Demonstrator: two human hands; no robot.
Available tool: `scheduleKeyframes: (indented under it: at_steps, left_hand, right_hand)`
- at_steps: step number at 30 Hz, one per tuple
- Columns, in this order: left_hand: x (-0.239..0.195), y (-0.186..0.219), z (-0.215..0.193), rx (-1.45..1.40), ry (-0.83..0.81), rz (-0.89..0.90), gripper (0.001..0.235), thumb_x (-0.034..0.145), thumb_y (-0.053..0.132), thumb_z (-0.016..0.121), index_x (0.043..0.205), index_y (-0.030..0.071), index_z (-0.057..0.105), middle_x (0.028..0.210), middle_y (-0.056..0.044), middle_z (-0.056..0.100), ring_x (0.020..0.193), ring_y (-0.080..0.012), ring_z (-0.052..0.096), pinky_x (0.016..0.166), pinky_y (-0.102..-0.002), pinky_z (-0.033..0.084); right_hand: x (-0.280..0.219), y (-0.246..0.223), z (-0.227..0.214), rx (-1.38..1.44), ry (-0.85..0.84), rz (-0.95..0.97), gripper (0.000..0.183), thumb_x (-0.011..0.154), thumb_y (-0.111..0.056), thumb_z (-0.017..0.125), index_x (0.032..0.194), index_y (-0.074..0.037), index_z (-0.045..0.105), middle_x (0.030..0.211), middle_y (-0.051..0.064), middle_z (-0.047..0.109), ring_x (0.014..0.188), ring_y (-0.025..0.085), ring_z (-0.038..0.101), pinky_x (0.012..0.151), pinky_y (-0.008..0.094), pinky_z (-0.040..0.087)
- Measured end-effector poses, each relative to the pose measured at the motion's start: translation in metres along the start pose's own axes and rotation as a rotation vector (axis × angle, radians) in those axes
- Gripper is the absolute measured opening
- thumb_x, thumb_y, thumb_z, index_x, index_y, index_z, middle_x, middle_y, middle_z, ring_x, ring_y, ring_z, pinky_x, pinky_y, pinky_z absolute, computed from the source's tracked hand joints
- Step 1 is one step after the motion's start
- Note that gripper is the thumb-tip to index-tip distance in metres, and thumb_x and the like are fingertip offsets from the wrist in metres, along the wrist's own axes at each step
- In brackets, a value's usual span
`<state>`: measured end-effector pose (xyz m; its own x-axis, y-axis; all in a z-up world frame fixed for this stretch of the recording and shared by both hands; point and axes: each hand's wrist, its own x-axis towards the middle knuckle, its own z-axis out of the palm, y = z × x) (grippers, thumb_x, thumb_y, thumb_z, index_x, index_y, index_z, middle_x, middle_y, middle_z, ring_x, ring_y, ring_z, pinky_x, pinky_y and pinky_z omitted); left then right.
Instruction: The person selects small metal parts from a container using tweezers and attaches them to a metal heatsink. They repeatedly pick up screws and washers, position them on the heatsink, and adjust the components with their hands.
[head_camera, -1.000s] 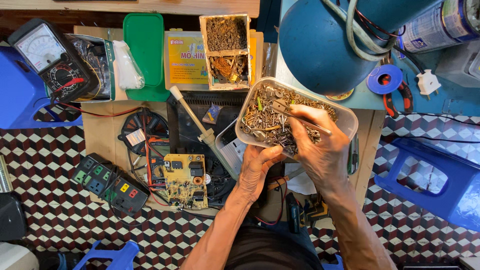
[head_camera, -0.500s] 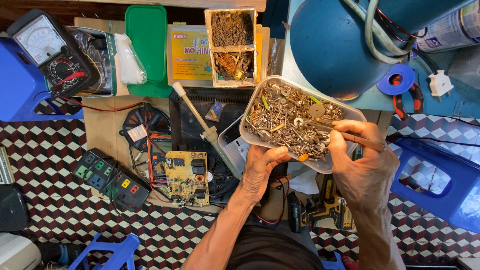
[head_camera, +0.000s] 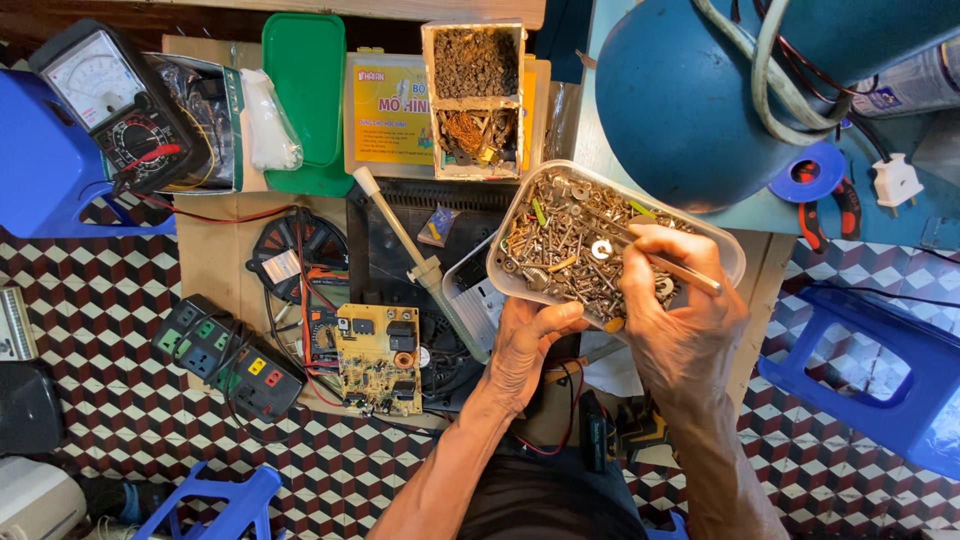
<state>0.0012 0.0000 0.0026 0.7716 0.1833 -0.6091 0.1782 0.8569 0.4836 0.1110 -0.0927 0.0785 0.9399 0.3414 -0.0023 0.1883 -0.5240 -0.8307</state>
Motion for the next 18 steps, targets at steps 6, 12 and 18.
scheduleKeyframes:
  at_steps: [6, 12, 18]
  left_hand:
    - [-0.002, 0.004, 0.003, -0.036, -0.056, 0.016, 0.071, 0.086, 0.025, 0.076, 0.145, -0.003, 0.047, 0.135, -0.012, 0.061, 0.121, -0.0220, 0.062, 0.107, -0.042, 0.051]
    - [-0.001, 0.004, 0.004, -0.020, -0.013, 0.017, 0.073, 0.082, 0.024, 0.078, 0.144, 0.002, 0.046, 0.133, -0.011, 0.060, 0.120, -0.0221, 0.062, 0.105, -0.041, 0.051]
    - [0.000, -0.001, -0.002, 0.029, 0.004, 0.008, 0.073, 0.082, 0.029, 0.078, 0.142, 0.001, 0.049, 0.129, -0.013, 0.062, 0.115, -0.0213, 0.063, 0.098, -0.039, 0.053]
  right_hand:
    - [0.008, -0.004, 0.022, 0.089, -0.208, -0.192, 0.024, 0.092, 0.003, 0.072, 0.115, -0.002, 0.068, 0.117, 0.012, 0.074, 0.109, 0.018, 0.073, 0.093, 0.031, 0.057]
    - [0.007, 0.000, 0.008, 0.022, -0.180, -0.085, 0.019, 0.094, 0.000, 0.072, 0.113, -0.004, 0.070, 0.112, 0.009, 0.075, 0.103, 0.017, 0.074, 0.089, 0.030, 0.058]
    - [0.002, 0.003, -0.006, -0.125, -0.056, -0.075, 0.015, 0.097, -0.001, 0.073, 0.112, -0.004, 0.070, 0.110, 0.008, 0.075, 0.100, 0.016, 0.073, 0.089, 0.029, 0.057]
